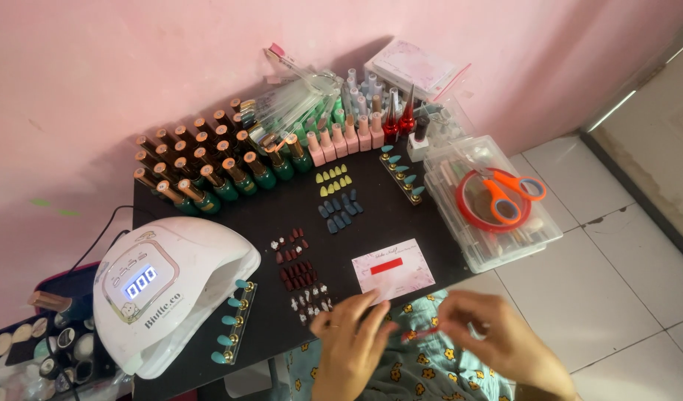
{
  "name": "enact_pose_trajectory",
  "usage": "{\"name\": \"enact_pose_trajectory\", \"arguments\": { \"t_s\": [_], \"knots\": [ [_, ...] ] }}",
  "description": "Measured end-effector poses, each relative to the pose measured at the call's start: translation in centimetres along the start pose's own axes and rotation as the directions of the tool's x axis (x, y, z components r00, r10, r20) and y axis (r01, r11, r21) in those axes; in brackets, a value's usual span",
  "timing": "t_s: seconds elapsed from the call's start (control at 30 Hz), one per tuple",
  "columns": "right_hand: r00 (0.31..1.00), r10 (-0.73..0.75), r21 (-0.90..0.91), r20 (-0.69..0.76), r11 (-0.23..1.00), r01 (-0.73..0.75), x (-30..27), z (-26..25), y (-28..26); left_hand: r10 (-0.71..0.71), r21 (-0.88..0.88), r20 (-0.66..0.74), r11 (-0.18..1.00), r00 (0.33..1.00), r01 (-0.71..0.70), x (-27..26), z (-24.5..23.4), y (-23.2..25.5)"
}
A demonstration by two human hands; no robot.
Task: Preparing a set of fake nails for packaging by applying double-sided tape to a display card and sticking the nails onto it.
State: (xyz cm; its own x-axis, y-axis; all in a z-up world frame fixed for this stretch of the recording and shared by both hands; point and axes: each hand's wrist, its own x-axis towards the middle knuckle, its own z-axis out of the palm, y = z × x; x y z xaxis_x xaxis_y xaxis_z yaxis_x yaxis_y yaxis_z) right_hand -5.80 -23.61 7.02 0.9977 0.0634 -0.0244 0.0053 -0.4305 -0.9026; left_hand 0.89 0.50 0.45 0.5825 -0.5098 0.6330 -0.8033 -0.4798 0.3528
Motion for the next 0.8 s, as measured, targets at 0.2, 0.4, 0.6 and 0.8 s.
{"name": "enact_pose_trajectory", "arguments": {
  "t_s": [0.2,0.4,0.6,0.8],
  "knots": [
    [0.965,0.208,0.112,-0.161,0.975,-0.192,1.6,0.8,0.2,-0.156,-0.237,0.006,0.959,0.988,0.153,1.9,-0.9,1.3],
    [0.943,0.302,0.194,-0.137,0.942,-0.274,3.0,1.1,-0.6,-0.223,-0.198,0.021,0.955,0.975,0.223,3.4,-0.4,1.7],
    [0.94,0.307,0.174,-0.15,0.944,-0.28,3.6,0.9,-0.7,-0.254,-0.238,-0.028,0.941,0.967,0.24,4.5,-0.2,1.8],
    [0.903,0.39,0.016,-0.181,0.919,-0.394,4.6,0.5,-2.8,-0.303,-0.275,0.036,0.913,0.952,0.301,4.9,0.6,1.0]
  ]
}}
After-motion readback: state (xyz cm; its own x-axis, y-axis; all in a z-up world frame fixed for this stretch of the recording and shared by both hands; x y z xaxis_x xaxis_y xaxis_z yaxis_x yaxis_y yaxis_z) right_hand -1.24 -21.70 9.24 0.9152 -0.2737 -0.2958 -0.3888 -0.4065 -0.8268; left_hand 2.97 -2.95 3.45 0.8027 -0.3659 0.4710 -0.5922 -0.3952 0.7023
